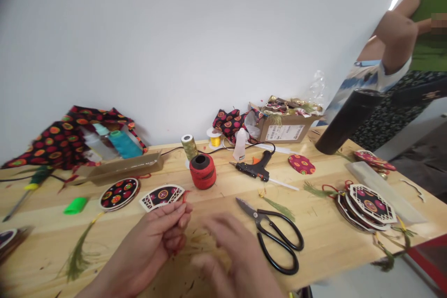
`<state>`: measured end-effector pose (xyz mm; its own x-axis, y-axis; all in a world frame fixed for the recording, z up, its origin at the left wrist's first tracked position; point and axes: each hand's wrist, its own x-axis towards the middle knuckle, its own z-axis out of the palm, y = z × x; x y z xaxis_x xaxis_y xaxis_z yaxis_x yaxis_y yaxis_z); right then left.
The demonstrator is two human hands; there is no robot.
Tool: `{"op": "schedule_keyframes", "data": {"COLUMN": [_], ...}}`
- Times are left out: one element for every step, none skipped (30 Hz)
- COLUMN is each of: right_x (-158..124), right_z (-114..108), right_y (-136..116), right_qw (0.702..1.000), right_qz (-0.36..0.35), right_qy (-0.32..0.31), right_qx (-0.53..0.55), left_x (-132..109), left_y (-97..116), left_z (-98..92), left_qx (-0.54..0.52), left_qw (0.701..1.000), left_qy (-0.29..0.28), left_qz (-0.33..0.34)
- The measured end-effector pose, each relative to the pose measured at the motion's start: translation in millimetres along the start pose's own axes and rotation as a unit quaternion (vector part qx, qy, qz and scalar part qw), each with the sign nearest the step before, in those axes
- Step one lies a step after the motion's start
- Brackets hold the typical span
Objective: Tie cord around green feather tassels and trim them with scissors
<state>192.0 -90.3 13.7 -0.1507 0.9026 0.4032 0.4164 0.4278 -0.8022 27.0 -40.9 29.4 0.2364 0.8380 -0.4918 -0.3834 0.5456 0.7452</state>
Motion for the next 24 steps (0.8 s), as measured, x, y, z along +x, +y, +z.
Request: {"op": "schedule_keyframes", "data": {"right_x": [8,17,26,36,45,53,60,66,72,76,80,84,88,93,98,104,110,116,122,128,134,139,143,147], "right_z": [-5,-7,-8,-7,-4,0,5,10,13,16,18,18,18,16,14,11,8,5,1,-3,-7,-11,-16,-21], "right_y": [-2,-3,-3,-3,-1,0,2,3,3,3,2,1,-1,-3,-5,-6,-7,-8,-9,-9,-10,-12,-14,-16], "right_qw": [0.996,0.983,0.959,0.923,0.881,0.837,0.798,0.765,0.740,0.722,0.708,0.698,0.693,0.691,0.690,0.691,0.691,0.691,0.692,0.692,0.693,0.694,0.695,0.697], "right_qz": [0.080,0.166,0.248,0.320,0.374,0.410,0.430,0.439,0.441,0.439,0.435,0.428,0.419,0.409,0.399,0.389,0.380,0.373,0.364,0.355,0.344,0.332,0.321,0.311], "right_qy": [0.007,0.011,0.001,-0.014,-0.035,-0.061,-0.082,-0.102,-0.116,-0.123,-0.123,-0.121,-0.118,-0.113,-0.108,-0.103,-0.099,-0.097,-0.095,-0.095,-0.094,-0.093,-0.092,-0.087], "right_qx": [0.032,0.078,0.139,0.212,0.288,0.357,0.415,0.460,0.494,0.521,0.543,0.561,0.575,0.586,0.594,0.601,0.607,0.612,0.616,0.621,0.627,0.632,0.637,0.640], "left_x": [0,-1,-2,-2,-3,-4,-4,-5,-6,-6,-6,-7,-7,-7,-7,-6,-6,-6,-6,-6,-6,-7,-7,-8], "left_y": [1,3,4,6,7,9,10,12,13,15,16,17,19,20,21,22,23,24,25,26,26,27,27,27], "left_z": [-1.1,-2.0,-2.6,-2.9,-2.9,-2.6,-2.2,-1.7,-1.4,-1.2,-1.2,-1.6,-2.1,-2.7,-3.4,-4.0,-4.6,-5.1,-5.5,-5.9,-6.2,-6.5,-6.8,-7.2], "left_qx": [0.013,0.025,0.034,0.040,0.046,0.052,0.056,0.060,0.064,0.067,0.067,0.067,0.063,0.060,0.056,0.053,0.052,0.050,0.048,0.046,0.043,0.040,0.037,0.034], "left_qw": [1.000,0.999,0.999,0.998,0.998,0.997,0.997,0.996,0.996,0.995,0.995,0.995,0.995,0.995,0.995,0.995,0.995,0.995,0.995,0.995,0.995,0.995,0.995,0.995], "left_qy": [0.007,0.011,0.012,0.012,0.011,0.009,0.009,0.009,0.011,0.015,0.018,0.021,0.024,0.024,0.024,0.025,0.027,0.029,0.030,0.030,0.028,0.025,0.023,0.022], "left_qz": [0.011,0.022,0.031,0.040,0.048,0.054,0.059,0.064,0.067,0.072,0.075,0.078,0.080,0.081,0.082,0.083,0.083,0.084,0.085,0.085,0.085,0.086,0.087,0.089]}}
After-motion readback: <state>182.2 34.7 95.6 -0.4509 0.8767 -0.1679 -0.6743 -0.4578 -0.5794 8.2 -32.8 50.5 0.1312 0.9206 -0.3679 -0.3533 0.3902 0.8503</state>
